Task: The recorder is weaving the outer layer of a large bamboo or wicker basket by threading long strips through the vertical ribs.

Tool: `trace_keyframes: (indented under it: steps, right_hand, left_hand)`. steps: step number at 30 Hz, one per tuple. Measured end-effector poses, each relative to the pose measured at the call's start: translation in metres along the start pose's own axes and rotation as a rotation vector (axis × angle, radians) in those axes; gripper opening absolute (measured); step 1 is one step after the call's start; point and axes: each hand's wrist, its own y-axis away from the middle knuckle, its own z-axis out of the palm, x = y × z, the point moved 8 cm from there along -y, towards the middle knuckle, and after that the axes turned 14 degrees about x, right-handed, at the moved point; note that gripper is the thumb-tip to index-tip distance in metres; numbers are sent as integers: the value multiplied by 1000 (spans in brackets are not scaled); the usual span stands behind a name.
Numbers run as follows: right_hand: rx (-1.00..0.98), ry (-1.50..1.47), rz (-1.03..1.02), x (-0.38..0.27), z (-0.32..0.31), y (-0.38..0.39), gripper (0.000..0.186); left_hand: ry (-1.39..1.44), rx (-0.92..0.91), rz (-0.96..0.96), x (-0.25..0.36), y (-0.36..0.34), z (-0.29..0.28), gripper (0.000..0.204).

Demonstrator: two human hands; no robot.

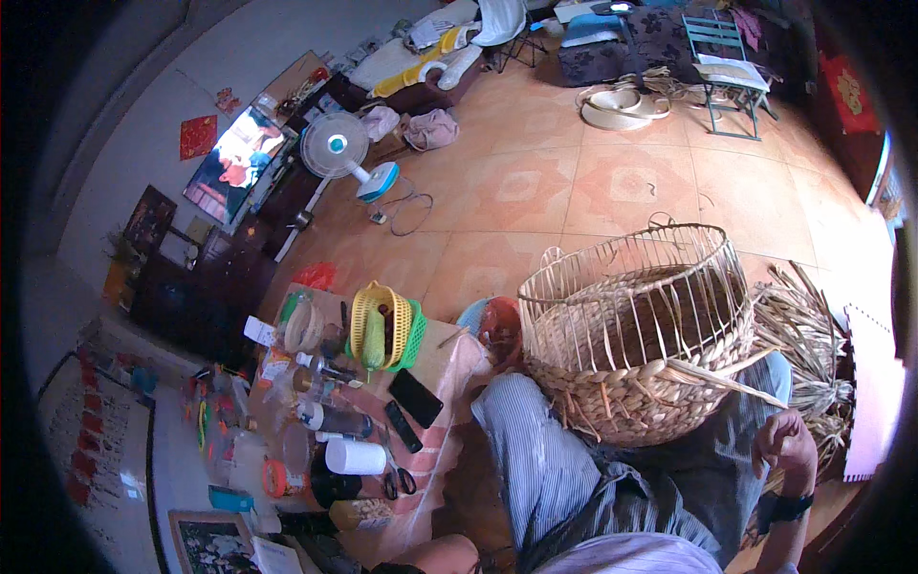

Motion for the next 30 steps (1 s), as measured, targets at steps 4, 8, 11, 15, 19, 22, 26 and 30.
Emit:
trace_keyframes:
  steps: [4, 8, 11, 15, 19, 22, 26, 30]
  right_hand:
    - [135, 29, -105, -20, -1, -4, 47]
    - [341, 352, -144, -34, 5, -47, 32]
    - [441, 406, -207, -54, 5, -78, 24]
    - [410, 761, -290, -68, 27, -115, 24]
    - [426, 1045, -370, -59, 50, -143, 19]
    - [497, 1237, -556, -55, 42, -155, 19]
    - [364, 1554, -700, -34, 54, -168, 14]
    - [337, 1689, -668, -35, 57, -171, 14]
  left_hand:
    - [-47, 37, 82, 42, -24, 5, 28]
    - [-16, 329, 357, 115, -51, 5, 28]
    - [-39, 575, 617, 186, -70, 23, 29]
    - [-134, 921, 908, 260, -79, 31, 30]
    - [-547, 1172, 1172, 303, -95, 43, 29]
    - [-561, 1074, 1136, 290, -137, 32, 27]
    - [-494, 1066, 1085, 285, -151, 34, 18]
    - [-532, 1189, 1038, 276, -176, 43, 15]
